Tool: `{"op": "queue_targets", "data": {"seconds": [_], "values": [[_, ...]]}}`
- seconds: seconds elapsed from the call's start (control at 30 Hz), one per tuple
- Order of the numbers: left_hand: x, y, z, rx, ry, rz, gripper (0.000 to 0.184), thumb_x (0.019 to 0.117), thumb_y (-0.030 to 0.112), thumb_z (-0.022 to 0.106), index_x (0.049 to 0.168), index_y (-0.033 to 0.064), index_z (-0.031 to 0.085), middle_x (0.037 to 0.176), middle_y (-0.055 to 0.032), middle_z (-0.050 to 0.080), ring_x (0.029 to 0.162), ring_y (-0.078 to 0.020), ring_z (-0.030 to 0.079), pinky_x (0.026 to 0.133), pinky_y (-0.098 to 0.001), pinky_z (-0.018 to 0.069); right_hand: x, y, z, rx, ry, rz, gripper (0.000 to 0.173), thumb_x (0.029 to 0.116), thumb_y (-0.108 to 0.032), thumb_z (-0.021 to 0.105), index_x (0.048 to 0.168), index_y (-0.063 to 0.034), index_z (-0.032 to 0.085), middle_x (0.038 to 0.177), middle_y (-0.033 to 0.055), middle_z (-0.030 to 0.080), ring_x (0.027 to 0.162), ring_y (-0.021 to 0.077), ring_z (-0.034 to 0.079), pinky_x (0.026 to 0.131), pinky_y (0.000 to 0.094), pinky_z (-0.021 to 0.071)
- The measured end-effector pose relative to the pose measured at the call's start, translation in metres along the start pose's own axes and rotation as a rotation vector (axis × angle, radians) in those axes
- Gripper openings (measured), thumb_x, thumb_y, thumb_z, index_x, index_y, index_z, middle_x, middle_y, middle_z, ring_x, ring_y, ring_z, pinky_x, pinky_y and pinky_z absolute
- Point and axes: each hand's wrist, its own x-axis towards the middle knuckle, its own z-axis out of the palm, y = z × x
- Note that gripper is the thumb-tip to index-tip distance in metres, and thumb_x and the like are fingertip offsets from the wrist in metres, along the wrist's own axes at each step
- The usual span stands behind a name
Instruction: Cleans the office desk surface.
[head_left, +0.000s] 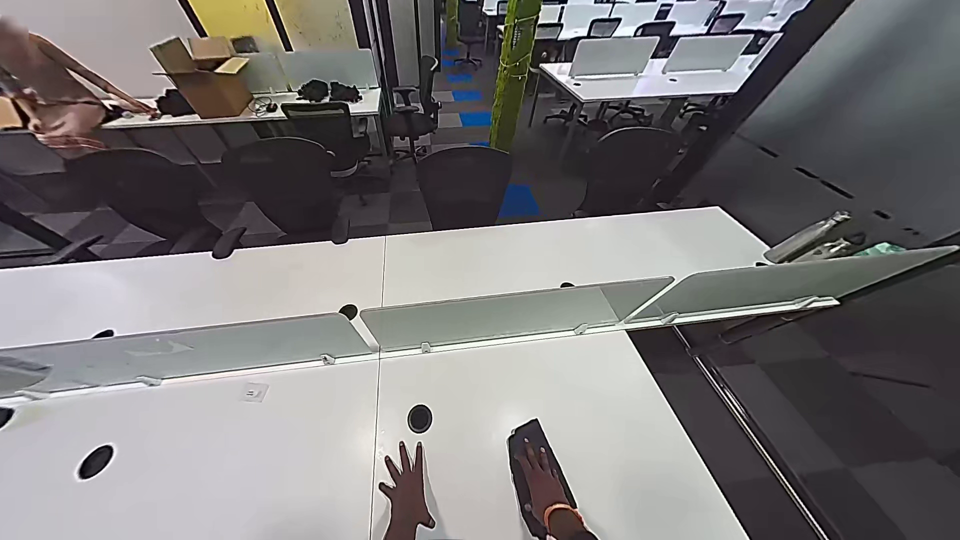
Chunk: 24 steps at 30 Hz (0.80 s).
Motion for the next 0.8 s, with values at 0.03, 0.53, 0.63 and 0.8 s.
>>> {"op": "queue_targets", "data": {"seconds": [0.03, 0.53, 0.63, 0.8], "values": [[0.003, 0.001, -0.001, 0.014, -0.003, -0.008, 0.17, 0.0315, 0.039, 0.103, 0.166, 0.0339, -0.001, 0.17, -0.0127, -0.024, 0.151, -0.0593, -0.011, 0.1, -0.0881, 0.0262, 0.007, 0.0, -0.006, -0.001, -0.003, 0.006, 0.11, 0.0677, -0.021, 0.095, 0.16, -0.0258, 0.036, 0.175, 0.0071, 0.007, 0.158, 0.0454, 0.008, 0.115, 0.0711, 0.0331], [0.023, 0.012, -0.004, 0.083, -0.098, -0.073, 0.166, 0.0381, 0.042, 0.101, 0.166, 0.032, -0.004, 0.168, -0.0209, -0.025, 0.147, -0.0664, -0.01, 0.099, -0.0895, 0.0236, 0.092, -0.016, -0.073, -0.018, 0.037, 0.031, 0.109, 0.0687, -0.026, 0.093, 0.16, -0.024, 0.035, 0.175, 0.0064, 0.006, 0.158, 0.0442, 0.008, 0.116, 0.067, 0.0357], [0.027, 0.01, -0.003, 0.032, -0.144, -0.071, 0.171, 0.0333, 0.036, 0.102, 0.165, 0.0338, -0.006, 0.166, -0.0213, -0.031, 0.146, -0.0666, -0.017, 0.097, -0.0929, 0.0189, 0.106, -0.022, -0.09, -0.002, 0.078, 0.004, 0.111, 0.0694, -0.029, 0.093, 0.162, -0.0179, 0.032, 0.174, 0.0132, 0.007, 0.158, 0.0457, 0.01, 0.118, 0.0652, 0.0337], [0.033, 0.009, -0.003, 0.043, -0.177, -0.072, 0.174, 0.0305, 0.039, 0.102, 0.165, 0.0334, -0.008, 0.165, -0.021, -0.031, 0.146, -0.0659, -0.018, 0.096, -0.0921, 0.0204, 0.143, -0.037, -0.119, 0.045, 0.128, 0.038, 0.127, 0.0679, -0.024, 0.094, 0.167, -0.0232, 0.015, 0.174, 0.0152, 0.006, 0.155, 0.0493, 0.016, 0.115, 0.0662, 0.0372]]}}
